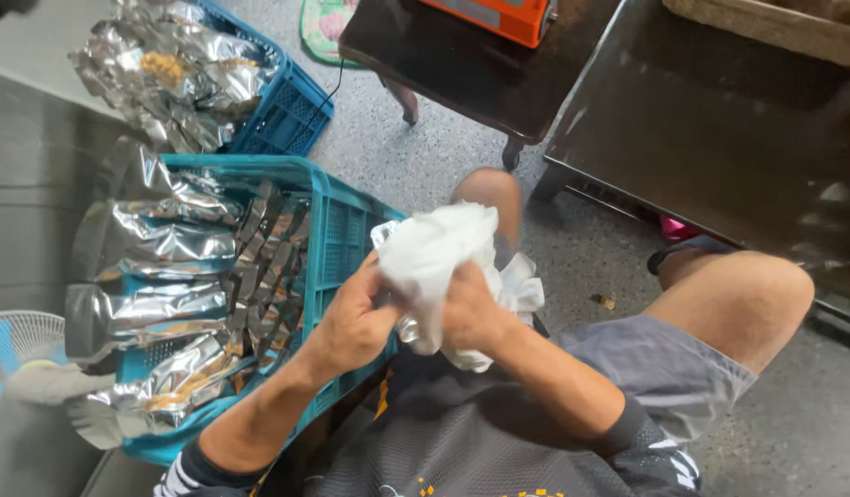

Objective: The person sits on the floor and repeatedly picks foil snack packets from a blue crate, wipes each packet with a white cloth, and places the packets onto a nearby table. The process is repeated for multiple packets throughout the clip.

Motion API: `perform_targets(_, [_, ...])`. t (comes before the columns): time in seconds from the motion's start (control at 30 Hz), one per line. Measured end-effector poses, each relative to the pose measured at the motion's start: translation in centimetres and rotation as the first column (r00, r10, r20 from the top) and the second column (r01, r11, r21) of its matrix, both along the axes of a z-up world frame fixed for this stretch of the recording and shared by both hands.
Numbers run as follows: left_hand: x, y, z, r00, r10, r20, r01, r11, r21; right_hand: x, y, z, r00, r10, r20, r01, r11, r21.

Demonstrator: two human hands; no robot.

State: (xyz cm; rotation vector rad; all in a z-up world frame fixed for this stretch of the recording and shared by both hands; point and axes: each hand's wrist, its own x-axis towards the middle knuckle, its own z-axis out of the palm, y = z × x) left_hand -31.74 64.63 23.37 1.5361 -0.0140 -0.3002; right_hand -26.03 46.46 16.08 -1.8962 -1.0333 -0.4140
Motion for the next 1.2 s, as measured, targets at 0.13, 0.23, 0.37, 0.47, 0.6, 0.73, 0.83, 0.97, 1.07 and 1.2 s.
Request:
perform_targets(0.13, [-0.1, 0.2, 0.8, 0.997, -0.073, 0.025, 0.072, 0.995, 0.066, 1.0, -1.1, -0.8, 0.997, -0.032, -0.068, 0.030, 0.999, -0.037])
perform_targets(0.23, [0.3, 0.9, 1.5, 0.993, -0.069, -0.098, 0.068, 0.998, -0.007, 2.0, -1.6, -0.6, 0.987, -0.060, -0.148, 0.047, 0.995, -0.092])
perform_targets(0.37, [0.7, 0.4, 0.0, 0.989, -0.055, -0.134, 0.052, 0.998, -0.027, 0.7, -1.5, 0.0, 0.999, 0.016, -0.039, -0.017, 1.000, -0.012])
perform_targets(0.47, [-0.3, 0.8, -0.5, 0.995, -0.093, -0.045, 0.093, 0.996, -0.010, 0.2, -1.4, 0.0, 0.984, 0.102, -0.145, -0.102, 0.995, 0.009])
perform_targets(0.6, [-0.2, 3.1, 0.7, 0.986, -0.076, -0.151, 0.076, 0.997, -0.007, 2.1, -3.1, -1.3, 0.949, 0.098, -0.299, -0.084, 0.995, 0.058])
perform_targets(0.73, [2.5, 5.0, 0.9, 0.993, -0.118, 0.000, 0.113, 0.949, -0.293, 1.5, -4.5, -2.4, 0.859, 0.241, -0.451, -0.127, 0.955, 0.269])
perform_targets(0.83, [4.1, 4.6, -1.2, 0.972, -0.092, 0.215, 0.129, 0.977, -0.167, 0.7, -3.9, -2.1, 0.511, 0.474, -0.717, -0.220, 0.879, 0.423])
perform_targets(0.97, [5.0, 2.5, -5.1, 0.994, -0.043, 0.099, 0.072, 0.949, -0.307, 0.5, -3.8, -1.8, 0.512, 0.530, -0.676, -0.330, 0.848, 0.415])
perform_targets(1.07, [5.2, 2.1, -5.7, 0.994, 0.054, 0.096, -0.035, 0.980, -0.194, 0.5, -4.8, -1.9, 0.535, 0.383, -0.753, -0.271, 0.922, 0.277])
perform_targets(1.2, [5.6, 1.8, -2.9, 1.000, 0.023, 0.009, -0.024, 0.979, 0.203, 1.0, -6.1, -1.8, 0.613, 0.250, -0.750, 0.002, 0.948, 0.317])
